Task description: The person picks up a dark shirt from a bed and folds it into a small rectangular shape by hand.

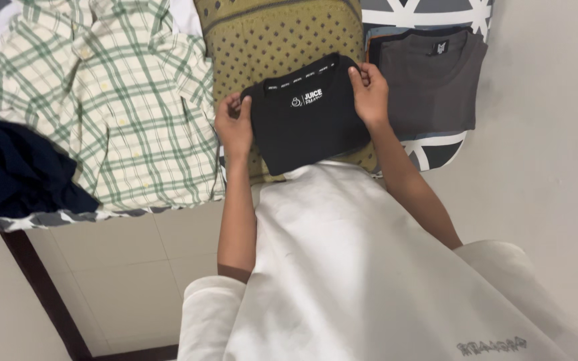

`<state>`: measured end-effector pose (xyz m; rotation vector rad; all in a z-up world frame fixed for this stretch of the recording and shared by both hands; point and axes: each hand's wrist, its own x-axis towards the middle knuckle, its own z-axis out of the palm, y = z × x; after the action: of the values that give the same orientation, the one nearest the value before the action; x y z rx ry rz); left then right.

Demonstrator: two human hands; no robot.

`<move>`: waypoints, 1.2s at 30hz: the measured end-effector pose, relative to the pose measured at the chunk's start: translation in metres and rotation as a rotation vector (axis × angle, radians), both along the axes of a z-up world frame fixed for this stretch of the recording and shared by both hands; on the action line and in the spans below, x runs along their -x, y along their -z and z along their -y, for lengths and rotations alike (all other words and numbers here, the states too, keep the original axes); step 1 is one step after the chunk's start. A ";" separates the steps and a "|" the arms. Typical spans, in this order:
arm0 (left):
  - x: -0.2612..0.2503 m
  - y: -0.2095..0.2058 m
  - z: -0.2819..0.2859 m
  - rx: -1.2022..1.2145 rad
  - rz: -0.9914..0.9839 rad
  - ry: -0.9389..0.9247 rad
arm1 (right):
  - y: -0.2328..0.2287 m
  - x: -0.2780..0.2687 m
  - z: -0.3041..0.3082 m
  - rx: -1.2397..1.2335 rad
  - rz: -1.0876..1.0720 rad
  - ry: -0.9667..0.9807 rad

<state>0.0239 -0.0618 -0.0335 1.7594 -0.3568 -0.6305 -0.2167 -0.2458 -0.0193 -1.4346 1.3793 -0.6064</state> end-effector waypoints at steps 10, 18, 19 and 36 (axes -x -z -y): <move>0.029 -0.016 -0.019 -0.209 -0.167 -0.145 | -0.054 -0.005 -0.001 -0.137 0.088 -0.043; 0.030 -0.005 -0.020 0.178 -0.382 -0.172 | -0.044 0.014 0.017 -0.358 0.279 -0.011; 0.033 -0.007 -0.021 0.180 -0.386 -0.181 | -0.040 0.018 0.018 -0.358 0.273 -0.019; 0.018 -0.033 -0.016 0.303 -0.604 -0.322 | -0.045 0.000 0.023 -0.473 0.388 -0.083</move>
<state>0.0063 -0.0461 -0.0008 1.2272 0.2360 -0.7887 -0.2168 -0.2685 0.0253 -0.9303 1.0578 -0.4370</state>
